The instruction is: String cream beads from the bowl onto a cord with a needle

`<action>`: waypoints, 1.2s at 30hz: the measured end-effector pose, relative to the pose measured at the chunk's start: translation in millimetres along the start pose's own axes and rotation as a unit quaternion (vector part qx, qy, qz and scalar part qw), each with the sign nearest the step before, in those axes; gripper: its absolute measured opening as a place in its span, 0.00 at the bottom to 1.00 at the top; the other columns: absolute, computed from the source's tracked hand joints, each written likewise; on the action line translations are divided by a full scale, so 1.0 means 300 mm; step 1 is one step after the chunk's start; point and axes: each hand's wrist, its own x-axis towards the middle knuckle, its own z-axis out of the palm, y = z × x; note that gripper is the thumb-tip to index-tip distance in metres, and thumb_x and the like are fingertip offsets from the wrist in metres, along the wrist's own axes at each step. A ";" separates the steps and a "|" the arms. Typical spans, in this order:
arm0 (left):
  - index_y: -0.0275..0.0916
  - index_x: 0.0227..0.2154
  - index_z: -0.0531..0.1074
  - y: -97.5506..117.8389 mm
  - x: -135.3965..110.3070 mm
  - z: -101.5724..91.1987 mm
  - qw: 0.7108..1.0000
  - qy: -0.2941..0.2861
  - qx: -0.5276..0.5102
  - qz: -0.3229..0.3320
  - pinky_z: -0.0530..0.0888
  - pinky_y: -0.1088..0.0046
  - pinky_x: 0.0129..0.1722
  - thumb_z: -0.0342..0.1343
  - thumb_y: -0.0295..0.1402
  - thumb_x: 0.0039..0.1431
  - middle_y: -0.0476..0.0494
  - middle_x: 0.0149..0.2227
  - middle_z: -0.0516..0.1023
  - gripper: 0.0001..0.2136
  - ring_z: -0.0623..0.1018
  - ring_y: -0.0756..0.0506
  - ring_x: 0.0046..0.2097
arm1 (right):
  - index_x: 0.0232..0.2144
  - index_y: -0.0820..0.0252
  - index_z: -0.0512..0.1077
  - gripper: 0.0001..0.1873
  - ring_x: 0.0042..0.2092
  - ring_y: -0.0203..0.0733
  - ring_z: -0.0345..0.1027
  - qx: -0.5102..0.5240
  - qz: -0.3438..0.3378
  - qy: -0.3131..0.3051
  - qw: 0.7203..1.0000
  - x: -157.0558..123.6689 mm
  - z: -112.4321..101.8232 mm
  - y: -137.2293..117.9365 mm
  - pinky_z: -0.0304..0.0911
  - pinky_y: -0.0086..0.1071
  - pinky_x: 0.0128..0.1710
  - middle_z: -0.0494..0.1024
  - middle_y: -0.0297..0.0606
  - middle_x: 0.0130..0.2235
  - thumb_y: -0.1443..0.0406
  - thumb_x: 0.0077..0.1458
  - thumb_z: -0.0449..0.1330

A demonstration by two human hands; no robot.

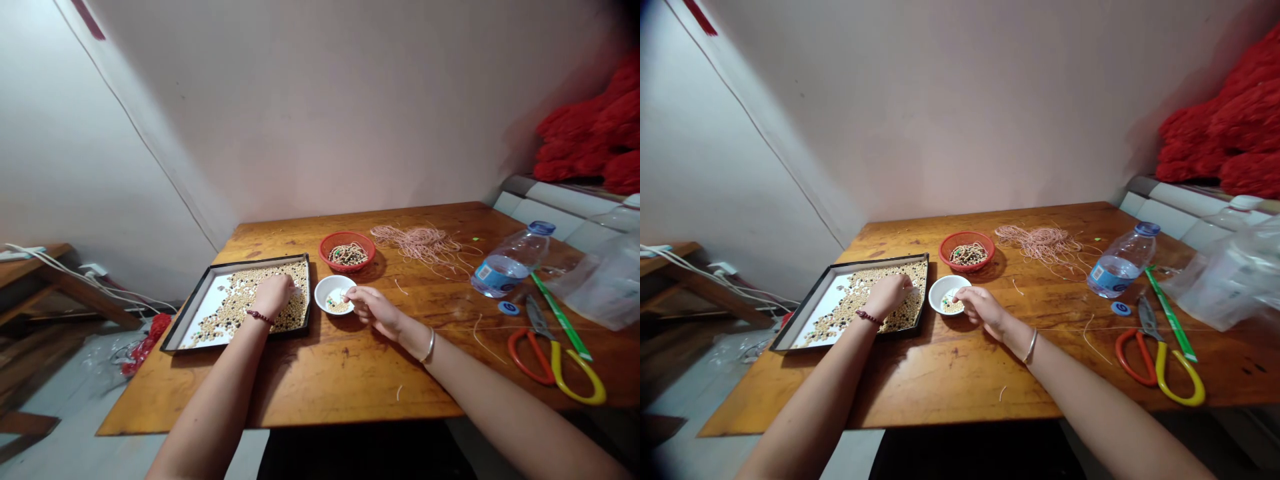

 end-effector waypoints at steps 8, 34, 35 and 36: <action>0.38 0.36 0.73 0.100 -0.001 -0.024 0.971 0.047 -0.209 0.108 0.72 0.72 0.40 0.53 0.37 0.59 0.40 0.40 0.79 0.09 0.77 0.46 0.40 | 0.26 0.61 0.66 0.10 0.17 0.25 0.33 0.060 0.025 0.001 0.998 0.008 -0.017 -0.004 0.31 0.23 0.16 0.50 0.20 0.16 0.59 0.49 0.58; 0.36 0.29 0.65 0.242 -0.056 0.019 0.773 -0.087 -0.620 0.101 0.73 0.75 0.36 0.67 0.38 0.46 0.44 0.32 0.78 0.16 0.77 0.50 0.35 | 0.24 0.56 0.59 0.22 0.16 0.26 0.39 -0.076 -0.100 0.051 0.991 0.008 0.023 0.003 0.34 0.26 0.15 0.52 0.21 0.16 0.48 0.48 0.62; 0.36 0.28 0.65 0.243 -0.057 0.016 0.775 -0.086 -0.619 0.099 0.72 0.75 0.36 0.67 0.38 0.46 0.45 0.32 0.78 0.16 0.77 0.50 0.34 | 0.24 0.56 0.59 0.22 0.16 0.26 0.39 -0.074 -0.101 0.049 0.991 0.006 0.025 0.003 0.34 0.26 0.15 0.52 0.21 0.16 0.48 0.48 0.62; 0.36 0.28 0.65 0.244 -0.058 0.013 0.774 -0.086 -0.619 0.097 0.72 0.76 0.35 0.67 0.38 0.46 0.45 0.31 0.78 0.17 0.77 0.50 0.34 | 0.24 0.56 0.58 0.22 0.16 0.26 0.38 -0.073 -0.103 0.046 0.991 0.005 0.026 0.002 0.34 0.26 0.15 0.52 0.21 0.17 0.48 0.48 0.61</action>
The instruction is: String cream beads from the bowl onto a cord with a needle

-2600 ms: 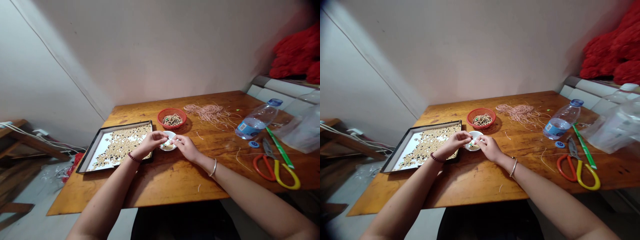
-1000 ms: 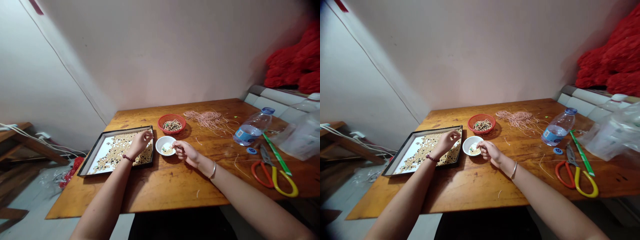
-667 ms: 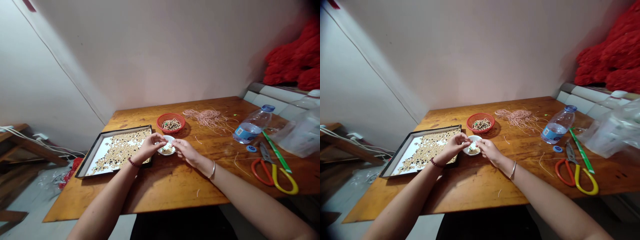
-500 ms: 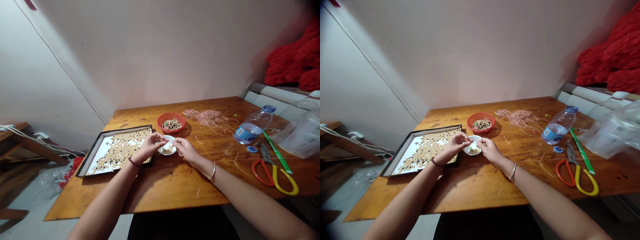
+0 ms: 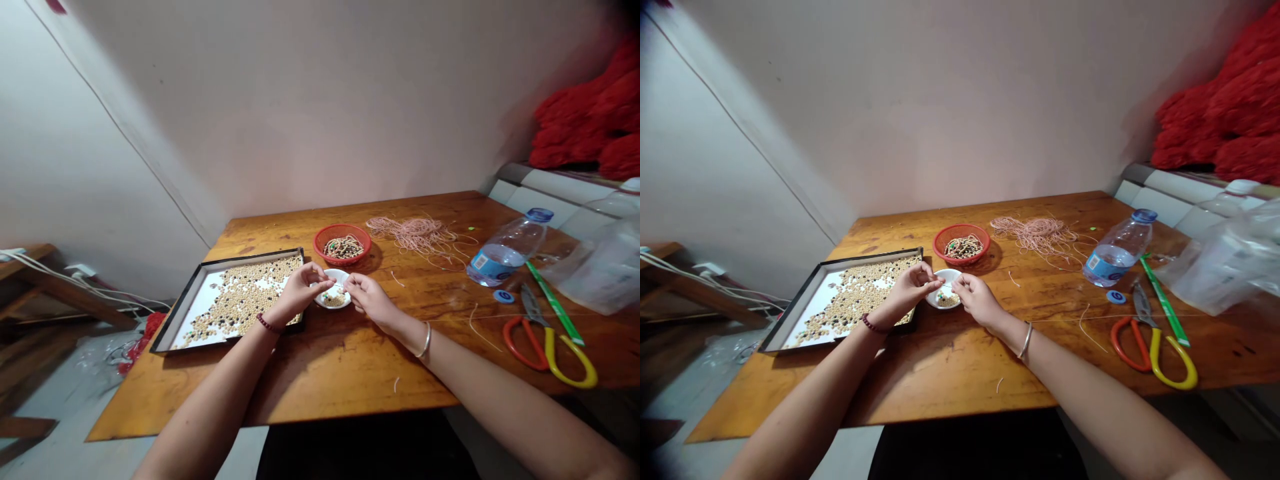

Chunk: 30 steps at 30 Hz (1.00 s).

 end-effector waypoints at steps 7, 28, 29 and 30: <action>0.36 0.27 0.63 0.003 -0.001 0.000 1.000 -0.009 -0.006 -0.007 0.72 0.76 0.34 0.70 0.37 0.41 0.46 0.31 0.78 0.19 0.77 0.50 0.33 | 0.25 0.56 0.58 0.21 0.16 0.26 0.36 0.029 0.000 -0.030 0.999 -0.003 0.001 -0.001 0.33 0.25 0.15 0.49 0.20 0.17 0.49 0.50 0.60; 0.37 0.27 0.64 -0.009 -0.002 0.000 1.000 -0.008 -0.006 0.019 0.74 0.74 0.34 0.69 0.34 0.42 0.45 0.32 0.79 0.18 0.78 0.50 0.32 | 0.25 0.62 0.73 0.13 0.32 0.37 0.64 -0.114 -0.103 -0.005 0.988 0.002 -0.015 -0.004 0.59 0.31 0.36 0.74 0.35 0.28 0.57 0.52 0.60; 0.36 0.27 0.64 -0.012 -0.001 0.000 1.000 -0.010 -0.004 0.019 0.74 0.74 0.34 0.69 0.34 0.42 0.45 0.32 0.79 0.17 0.78 0.49 0.32 | 0.25 0.62 0.73 0.13 0.32 0.38 0.64 -0.114 -0.102 -0.007 0.988 0.001 -0.015 -0.004 0.59 0.31 0.36 0.73 0.35 0.27 0.57 0.52 0.60; 0.36 0.27 0.64 -0.015 0.000 -0.001 1.000 -0.014 -0.002 0.019 0.74 0.74 0.33 0.69 0.34 0.42 0.45 0.32 0.79 0.17 0.79 0.49 0.32 | 0.25 0.62 0.73 0.13 0.32 0.38 0.64 -0.113 -0.102 -0.009 0.988 0.001 -0.015 -0.005 0.59 0.31 0.36 0.73 0.35 0.27 0.57 0.51 0.60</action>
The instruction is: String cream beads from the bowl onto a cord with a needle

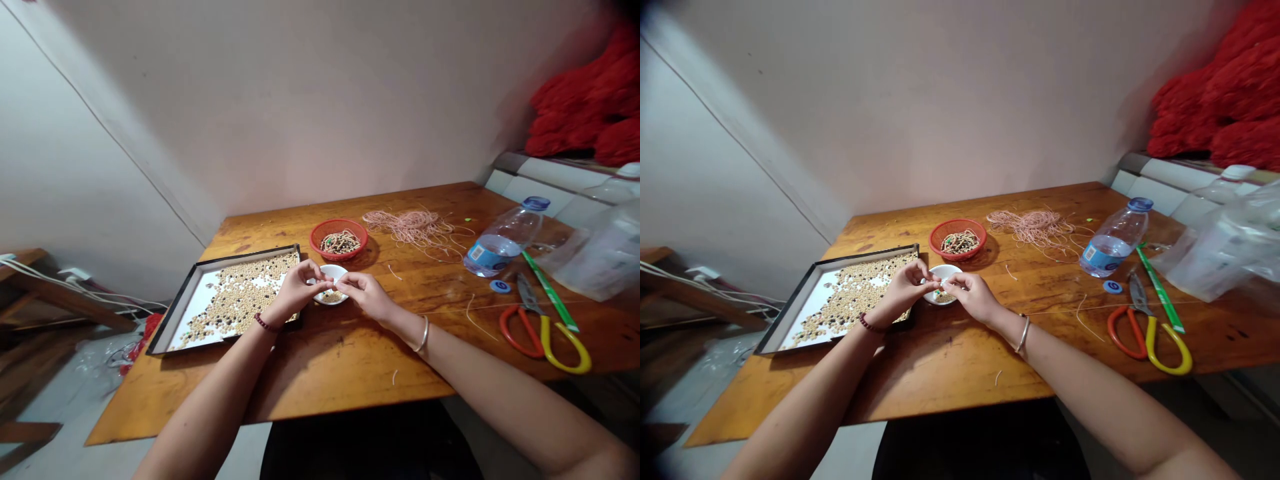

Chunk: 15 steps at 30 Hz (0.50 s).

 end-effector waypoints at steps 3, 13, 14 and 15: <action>0.36 0.27 0.64 -0.007 0.001 -0.002 1.000 -0.003 0.006 -0.002 0.74 0.74 0.33 0.70 0.34 0.42 0.45 0.32 0.79 0.17 0.79 0.48 0.32 | 0.24 0.62 0.72 0.13 0.31 0.37 0.63 0.003 -0.003 -0.004 1.000 0.001 -0.001 -0.002 0.58 0.31 0.35 0.73 0.34 0.26 0.58 0.51 0.60; 0.37 0.26 0.64 -0.020 0.000 -0.008 0.999 -0.011 0.035 0.010 0.74 0.74 0.33 0.69 0.35 0.43 0.44 0.32 0.79 0.17 0.79 0.47 0.34 | 0.22 0.62 0.70 0.11 0.29 0.36 0.60 0.011 0.017 0.011 1.000 0.002 0.002 0.001 0.56 0.30 0.33 0.69 0.32 0.24 0.60 0.49 0.60; 0.37 0.25 0.64 -0.022 0.000 -0.009 0.999 -0.010 0.042 0.012 0.74 0.74 0.33 0.68 0.35 0.44 0.44 0.32 0.79 0.16 0.79 0.47 0.34 | 0.22 0.62 0.70 0.11 0.29 0.36 0.59 0.014 0.021 0.014 1.000 0.001 0.003 0.000 0.56 0.30 0.33 0.69 0.32 0.24 0.59 0.49 0.60; 0.37 0.25 0.64 -0.023 0.000 -0.009 0.999 -0.008 0.048 0.013 0.74 0.74 0.33 0.68 0.35 0.44 0.43 0.32 0.79 0.16 0.79 0.47 0.34 | 0.22 0.61 0.70 0.11 0.28 0.35 0.59 0.017 0.025 0.017 0.999 0.000 0.004 -0.001 0.55 0.30 0.32 0.68 0.31 0.23 0.59 0.48 0.60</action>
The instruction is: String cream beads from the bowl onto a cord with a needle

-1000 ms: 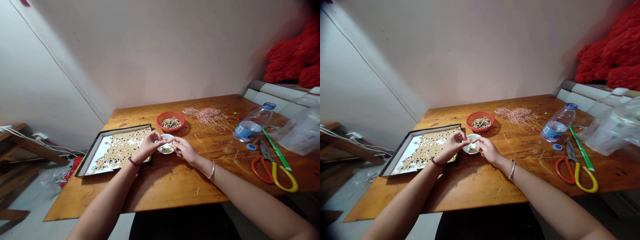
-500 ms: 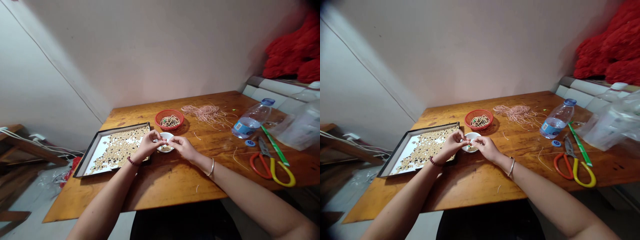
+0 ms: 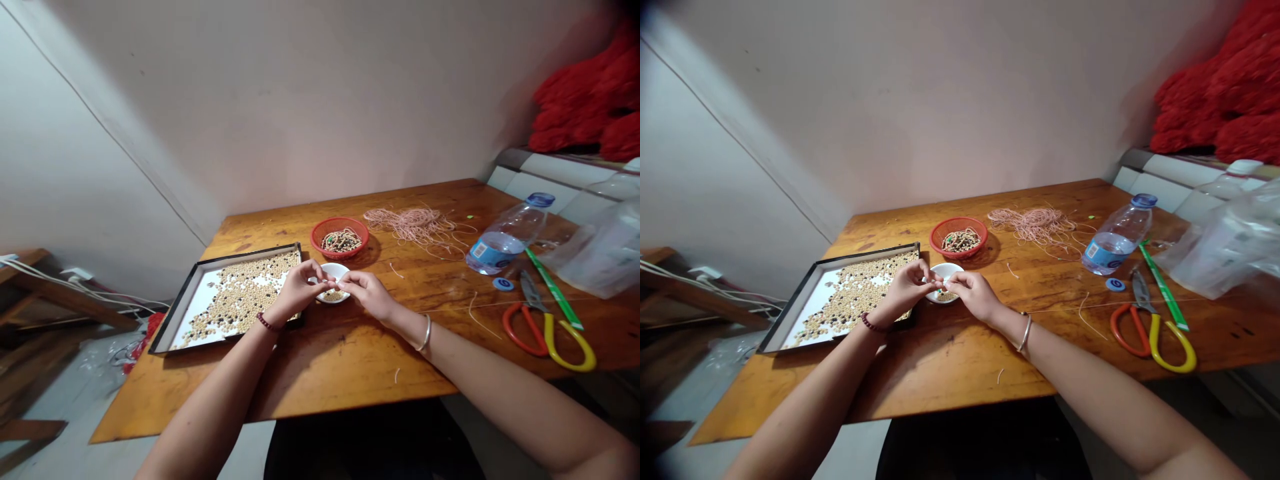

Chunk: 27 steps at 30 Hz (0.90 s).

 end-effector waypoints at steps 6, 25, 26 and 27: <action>0.37 0.25 0.63 0.005 -0.003 0.002 1.000 0.005 0.013 0.002 0.74 0.73 0.32 0.67 0.34 0.45 0.43 0.33 0.79 0.16 0.79 0.47 0.34 | 0.20 0.61 0.67 0.12 0.26 0.34 0.55 0.016 0.014 0.008 1.000 -0.002 0.004 0.000 0.53 0.29 0.30 0.63 0.29 0.21 0.59 0.48 0.60; 0.37 0.26 0.64 -0.001 -0.002 0.003 1.000 0.002 0.025 0.002 0.74 0.73 0.34 0.66 0.34 0.47 0.43 0.33 0.79 0.14 0.79 0.47 0.35 | 0.19 0.61 0.68 0.10 0.28 0.36 0.60 -0.017 0.008 0.019 1.000 0.007 0.002 -0.009 0.55 0.30 0.33 0.69 0.31 0.22 0.62 0.46 0.58; 0.37 0.26 0.64 -0.001 -0.002 0.003 1.000 0.003 0.023 0.001 0.74 0.73 0.34 0.66 0.34 0.47 0.43 0.33 0.79 0.14 0.79 0.47 0.35 | 0.19 0.61 0.68 0.10 0.28 0.36 0.60 -0.016 0.010 0.023 1.000 0.007 0.003 -0.010 0.55 0.30 0.32 0.69 0.31 0.22 0.62 0.46 0.58; 0.37 0.26 0.64 -0.001 -0.001 0.003 1.000 0.004 0.019 0.001 0.74 0.73 0.34 0.66 0.34 0.47 0.43 0.33 0.79 0.14 0.78 0.47 0.35 | 0.18 0.61 0.68 0.10 0.28 0.36 0.60 -0.015 0.013 0.027 0.999 0.007 0.004 -0.010 0.54 0.30 0.32 0.69 0.31 0.22 0.62 0.45 0.58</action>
